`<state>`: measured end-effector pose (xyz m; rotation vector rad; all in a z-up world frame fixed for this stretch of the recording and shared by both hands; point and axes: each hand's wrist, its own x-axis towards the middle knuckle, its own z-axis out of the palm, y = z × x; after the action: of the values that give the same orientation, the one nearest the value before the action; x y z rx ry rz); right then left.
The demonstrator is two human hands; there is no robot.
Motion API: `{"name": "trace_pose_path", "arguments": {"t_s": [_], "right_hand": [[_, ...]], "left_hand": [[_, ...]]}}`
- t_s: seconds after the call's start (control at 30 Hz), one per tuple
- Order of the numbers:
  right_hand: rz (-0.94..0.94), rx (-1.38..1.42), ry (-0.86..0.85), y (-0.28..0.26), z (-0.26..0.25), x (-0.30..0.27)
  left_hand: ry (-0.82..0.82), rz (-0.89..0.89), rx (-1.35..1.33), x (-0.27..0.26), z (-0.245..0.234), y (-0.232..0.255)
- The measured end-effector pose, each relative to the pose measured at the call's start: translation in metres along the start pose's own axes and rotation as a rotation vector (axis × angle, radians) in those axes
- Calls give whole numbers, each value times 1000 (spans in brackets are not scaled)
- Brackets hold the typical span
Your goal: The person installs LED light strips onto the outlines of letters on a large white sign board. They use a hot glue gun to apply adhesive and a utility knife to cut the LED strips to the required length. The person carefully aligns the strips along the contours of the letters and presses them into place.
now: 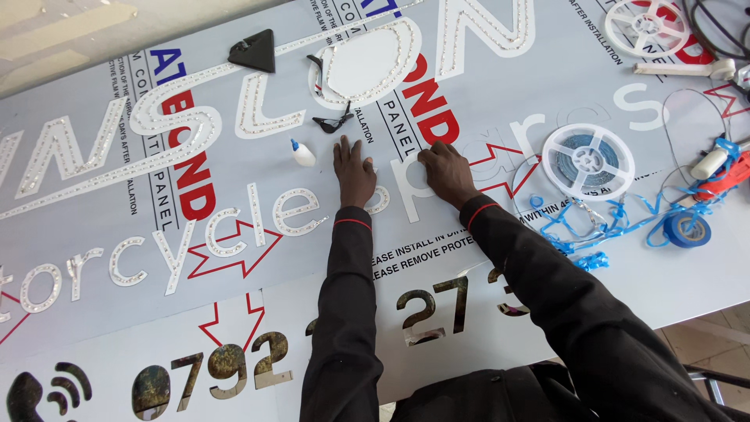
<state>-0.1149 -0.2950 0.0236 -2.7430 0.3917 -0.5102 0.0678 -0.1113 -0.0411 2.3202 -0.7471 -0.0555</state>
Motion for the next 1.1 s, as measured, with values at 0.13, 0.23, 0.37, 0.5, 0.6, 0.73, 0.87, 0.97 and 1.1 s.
{"name": "trace_pose_path", "arguments": {"t_s": [0.13, 0.23, 0.37, 0.5, 0.6, 0.73, 0.87, 0.97, 1.1], "right_hand": [[-33, -55, 12, -3, -2, -2], [-71, -106, 38, 0, 3, -4], [-49, -41, 30, 12, 10, -1], [-37, -72, -4, -1, 0, -2], [-58, -126, -45, -4, -5, 0], [-75, -149, -63, -5, -6, -1], [-118, -185, -60, -4, -4, -4], [-95, -143, -50, 3, 0, -7], [-50, -66, -51, -7, -10, 2]], "left_hand": [[29, 32, -6, -3, -1, 1], [24, 32, 8, 0, 1, -1], [26, 22, 1, 0, 0, 3], [26, 21, 17, -2, -1, 4], [13, 15, 17, -2, -5, 8], [23, 17, 15, -2, -2, 5], [17, 7, -1, -2, -3, 7], [16, 2, 12, -3, 2, 5], [22, 2, 37, -1, 1, 5]]}}
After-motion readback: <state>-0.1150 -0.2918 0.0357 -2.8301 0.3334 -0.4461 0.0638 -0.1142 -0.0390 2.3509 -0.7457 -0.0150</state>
